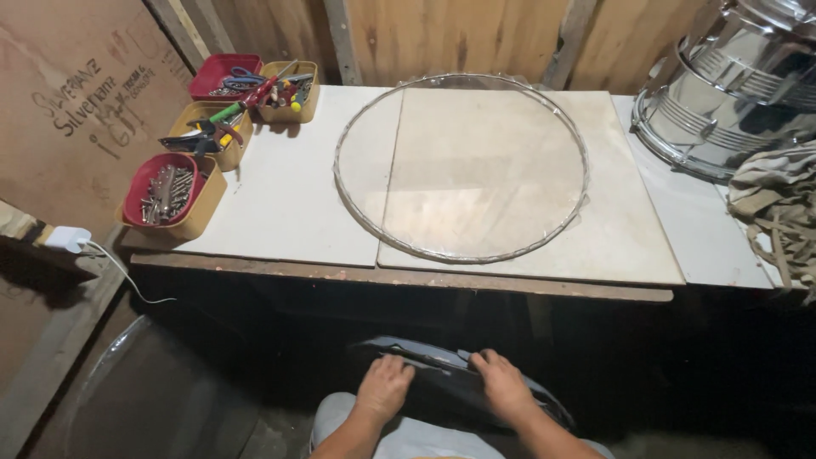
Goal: Cutting a plastic drumhead to size using scissors around a metal hoop on a workbench
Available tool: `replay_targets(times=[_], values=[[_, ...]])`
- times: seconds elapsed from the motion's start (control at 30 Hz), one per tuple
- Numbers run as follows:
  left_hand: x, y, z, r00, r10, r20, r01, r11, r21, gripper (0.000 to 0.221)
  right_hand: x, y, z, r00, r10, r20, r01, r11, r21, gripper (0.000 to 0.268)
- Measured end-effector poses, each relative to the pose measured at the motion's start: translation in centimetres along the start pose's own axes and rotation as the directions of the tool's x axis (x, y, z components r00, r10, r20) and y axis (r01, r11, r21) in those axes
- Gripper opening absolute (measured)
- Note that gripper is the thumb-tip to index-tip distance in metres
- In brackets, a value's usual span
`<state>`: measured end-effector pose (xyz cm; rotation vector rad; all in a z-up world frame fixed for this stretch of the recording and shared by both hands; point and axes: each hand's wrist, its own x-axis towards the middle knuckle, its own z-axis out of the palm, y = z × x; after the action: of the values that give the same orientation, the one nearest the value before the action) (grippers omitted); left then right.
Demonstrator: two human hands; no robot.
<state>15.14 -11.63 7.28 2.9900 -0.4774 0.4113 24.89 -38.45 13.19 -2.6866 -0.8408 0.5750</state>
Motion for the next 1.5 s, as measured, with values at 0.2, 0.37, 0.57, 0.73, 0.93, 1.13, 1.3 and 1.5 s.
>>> replay_targets(times=[0.2, 0.37, 0.57, 0.73, 0.93, 1.13, 1.3, 1.5], values=[[0.3, 1.0, -1.7, 0.987, -0.132, 0.094, 0.142, 0.983, -0.113, 0.043, 0.6, 1.3, 0.5, 0.999, -0.003, 0.032, 0.000, 0.995, 0.096, 0.037], [2.4, 2.5, -4.8, 0.969, -0.190, 0.160, 0.224, 0.947, -0.231, 0.065, 0.2, 1.0, 0.4, 0.997, -0.047, 0.058, 0.040, 0.992, 0.119, 0.042], [5.7, 3.5, -8.9, 0.845, -0.194, 0.499, 0.353, 0.903, -0.247, 0.073, -0.7, 1.1, -0.5, 0.999, 0.039, 0.001, -0.038, 0.978, 0.207, 0.050], [7.1, 3.0, -12.4, 0.574, -0.258, 0.777, 0.565, 0.811, -0.148, 0.055, -1.8, 2.5, -0.4, 0.954, 0.220, 0.202, -0.267, 0.932, 0.245, 0.059], [4.8, 0.9, -10.2, 0.596, -0.221, 0.772, 0.542, 0.820, -0.185, 0.055, -2.2, 6.5, 2.0, 0.927, 0.349, 0.138, -0.367, 0.920, 0.136, 0.055], [3.7, -1.9, -9.2, 0.602, -0.134, 0.787, 0.410, 0.898, -0.160, 0.068, -4.3, 10.8, 2.8, 0.845, 0.514, 0.151, -0.534, 0.830, 0.160, 0.055], [3.7, -2.2, -6.8, 0.632, -0.141, 0.762, 0.348, 0.930, -0.117, 0.034, -5.2, 10.8, 3.7, 0.862, 0.503, 0.070, -0.505, 0.837, 0.209, 0.046], [4.8, -4.6, -6.1, 0.591, -0.476, 0.651, 0.607, 0.794, 0.029, 0.041, -7.5, 10.7, 2.5, 0.867, 0.487, 0.102, -0.498, 0.845, 0.195, 0.043]])
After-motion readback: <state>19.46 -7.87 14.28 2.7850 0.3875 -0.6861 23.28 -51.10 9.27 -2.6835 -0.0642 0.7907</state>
